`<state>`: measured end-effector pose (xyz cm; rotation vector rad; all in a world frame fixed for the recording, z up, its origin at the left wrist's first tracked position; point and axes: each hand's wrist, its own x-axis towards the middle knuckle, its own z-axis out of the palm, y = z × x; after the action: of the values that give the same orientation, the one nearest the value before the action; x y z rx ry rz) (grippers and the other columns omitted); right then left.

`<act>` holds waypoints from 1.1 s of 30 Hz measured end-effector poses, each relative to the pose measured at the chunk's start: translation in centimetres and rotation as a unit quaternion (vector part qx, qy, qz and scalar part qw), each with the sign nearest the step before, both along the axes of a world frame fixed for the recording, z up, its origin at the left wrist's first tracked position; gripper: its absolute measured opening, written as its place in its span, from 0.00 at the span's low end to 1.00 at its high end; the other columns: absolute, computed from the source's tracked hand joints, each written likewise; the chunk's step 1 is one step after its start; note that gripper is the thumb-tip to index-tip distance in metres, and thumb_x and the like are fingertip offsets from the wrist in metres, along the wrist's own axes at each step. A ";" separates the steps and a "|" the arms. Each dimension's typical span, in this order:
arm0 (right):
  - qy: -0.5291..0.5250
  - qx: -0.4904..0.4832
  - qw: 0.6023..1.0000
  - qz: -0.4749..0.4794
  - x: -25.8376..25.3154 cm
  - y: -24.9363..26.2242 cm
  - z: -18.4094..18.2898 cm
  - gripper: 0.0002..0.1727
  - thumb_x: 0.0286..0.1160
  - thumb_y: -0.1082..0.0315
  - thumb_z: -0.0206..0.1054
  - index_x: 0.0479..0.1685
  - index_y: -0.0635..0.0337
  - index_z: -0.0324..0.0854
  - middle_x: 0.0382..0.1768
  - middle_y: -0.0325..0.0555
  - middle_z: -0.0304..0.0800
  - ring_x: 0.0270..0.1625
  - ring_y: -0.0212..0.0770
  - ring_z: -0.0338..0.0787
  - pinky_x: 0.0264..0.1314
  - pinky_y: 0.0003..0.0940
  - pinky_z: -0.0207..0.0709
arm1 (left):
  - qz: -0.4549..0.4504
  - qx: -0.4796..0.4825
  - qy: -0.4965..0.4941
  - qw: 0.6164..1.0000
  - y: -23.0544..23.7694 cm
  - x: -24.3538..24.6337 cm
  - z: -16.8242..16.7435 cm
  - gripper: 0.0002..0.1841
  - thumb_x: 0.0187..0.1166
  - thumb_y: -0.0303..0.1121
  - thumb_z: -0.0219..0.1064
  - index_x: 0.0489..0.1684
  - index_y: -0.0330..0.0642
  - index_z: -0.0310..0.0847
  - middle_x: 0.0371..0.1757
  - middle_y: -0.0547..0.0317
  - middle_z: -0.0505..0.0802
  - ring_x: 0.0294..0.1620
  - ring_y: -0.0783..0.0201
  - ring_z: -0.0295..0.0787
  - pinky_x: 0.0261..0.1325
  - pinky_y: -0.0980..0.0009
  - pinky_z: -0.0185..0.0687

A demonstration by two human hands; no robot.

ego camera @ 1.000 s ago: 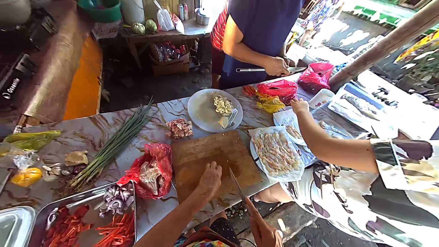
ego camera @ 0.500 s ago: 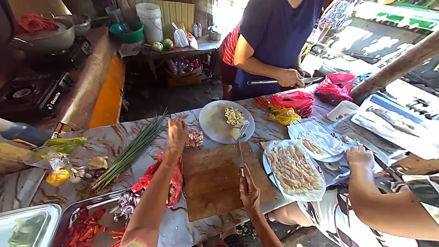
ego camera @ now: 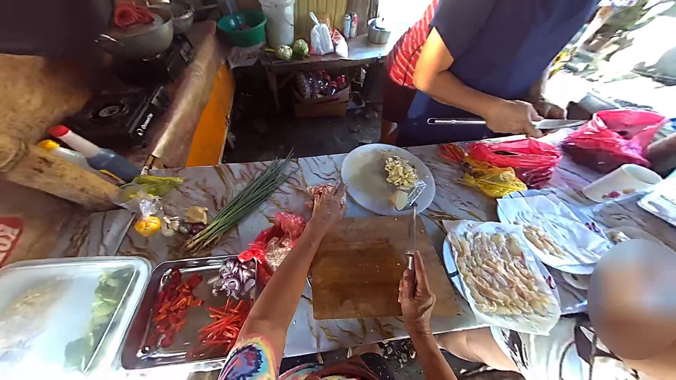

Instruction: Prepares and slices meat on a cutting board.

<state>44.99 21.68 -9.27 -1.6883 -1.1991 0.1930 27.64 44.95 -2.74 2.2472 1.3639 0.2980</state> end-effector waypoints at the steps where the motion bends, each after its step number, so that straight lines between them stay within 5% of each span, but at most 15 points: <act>1: 0.003 -0.002 1.000 0.003 0.0 0.0 0.0 0.29 0.85 0.72 0.52 0.84 0.76 0.64 0.31 0.62 0.88 0.14 0.34 0.74 0.18 0.31 0.73 | 0.003 0.003 -0.016 1.000 -0.4 -0.8 0.9 0.31 0.88 0.39 0.59 0.93 0.50 0.59 0.93 0.47 0.62 0.91 0.41 0.58 0.88 0.38 0.50; 6: 0.016 -0.005 1.000 -0.004 0.2 0.1 -0.1 0.29 0.86 0.69 0.52 0.85 0.72 0.64 0.28 0.56 0.86 0.14 0.30 0.73 0.18 0.28 0.72 | 0.040 0.040 -0.001 0.998 1.9 -7.6 5.2 0.22 0.88 0.34 0.61 0.78 0.35 0.76 0.74 0.33 0.83 0.74 0.36 0.81 0.74 0.39 0.74; 10: 0.021 -0.025 0.999 -0.005 -0.1 -0.2 0.5 0.29 0.86 0.70 0.51 0.87 0.71 0.62 0.30 0.56 0.85 0.15 0.31 0.73 0.18 0.28 0.71 | -0.016 -0.034 0.191 0.981 2.5 -8.6 7.1 0.19 0.87 0.28 0.58 0.72 0.29 0.78 0.72 0.32 0.84 0.76 0.35 0.79 0.74 0.38 0.73; 12: 0.025 -0.031 0.999 -0.005 0.0 -0.1 0.6 0.29 0.87 0.71 0.51 0.87 0.71 0.61 0.33 0.58 0.86 0.16 0.30 0.72 0.18 0.28 0.71 | -0.003 -0.106 0.279 0.954 1.2 -9.7 7.8 0.14 0.82 0.27 0.64 0.59 0.27 0.84 0.65 0.32 0.87 0.71 0.35 0.83 0.68 0.36 0.76; 15: 0.029 -0.020 0.999 -0.002 0.1 0.0 0.1 0.29 0.87 0.70 0.51 0.87 0.70 0.62 0.33 0.58 0.87 0.16 0.30 0.73 0.18 0.28 0.71 | 0.019 -0.170 0.234 0.957 -2.0 -12.8 6.9 0.16 0.75 0.34 0.74 0.47 0.26 0.87 0.51 0.30 0.91 0.56 0.34 0.88 0.59 0.35 0.79; 17: 0.035 -0.023 0.999 -0.002 0.1 -0.1 0.0 0.29 0.87 0.71 0.52 0.87 0.70 0.62 0.32 0.58 0.86 0.16 0.30 0.73 0.19 0.28 0.72 | 0.010 -0.195 0.202 0.960 -5.8 -13.1 4.5 0.25 0.72 0.38 0.77 0.57 0.23 0.83 0.60 0.25 0.87 0.66 0.28 0.83 0.65 0.30 0.74; 20: 0.024 -0.035 0.999 -0.003 0.1 0.1 0.3 0.29 0.86 0.72 0.52 0.87 0.71 0.62 0.29 0.59 0.85 0.15 0.35 0.74 0.19 0.32 0.73 | 0.086 -0.187 0.240 0.949 -10.8 -10.3 2.7 0.36 0.78 0.30 0.69 0.85 0.26 0.59 0.82 0.27 0.70 0.86 0.28 0.59 0.76 0.30 0.62; 23: 0.016 -0.041 0.999 -0.010 0.0 0.0 0.3 0.29 0.87 0.72 0.52 0.87 0.69 0.61 0.33 0.62 0.87 0.17 0.38 0.76 0.20 0.36 0.74 | 0.134 -0.105 0.227 0.959 -12.1 -10.1 1.1 0.26 0.85 0.20 0.52 0.85 0.32 0.63 0.81 0.34 0.74 0.85 0.34 0.63 0.76 0.36 0.63; 27: 0.000 -0.056 0.998 -0.010 0.0 0.1 0.7 0.29 0.87 0.71 0.52 0.88 0.68 0.61 0.33 0.63 0.87 0.17 0.40 0.75 0.21 0.39 0.74 | 0.158 -0.064 0.193 0.966 -12.1 -10.6 0.3 0.25 0.85 0.19 0.49 0.82 0.37 0.69 0.80 0.39 0.78 0.84 0.36 0.67 0.75 0.36 0.64; 30: -0.007 -0.050 0.999 -0.011 0.1 0.1 0.5 0.30 0.87 0.71 0.52 0.88 0.67 0.61 0.34 0.65 0.88 0.17 0.41 0.75 0.21 0.40 0.73 | 0.146 -0.096 0.210 0.962 -11.6 -10.7 0.9 0.27 0.83 0.22 0.55 0.84 0.35 0.65 0.81 0.39 0.76 0.85 0.36 0.64 0.76 0.35 0.62; 33: -0.007 -0.053 0.998 -0.017 0.1 0.1 0.3 0.30 0.87 0.70 0.52 0.89 0.66 0.61 0.35 0.66 0.88 0.17 0.43 0.76 0.22 0.42 0.74 | 0.118 -0.169 0.218 0.954 -10.4 -10.9 2.2 0.40 0.73 0.28 0.70 0.90 0.38 0.55 0.82 0.31 0.71 0.85 0.30 0.59 0.78 0.29 0.56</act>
<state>45.13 21.74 -8.93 -1.8043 -1.1866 0.2287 16.73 34.60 -0.56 1.9288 1.7573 -0.3555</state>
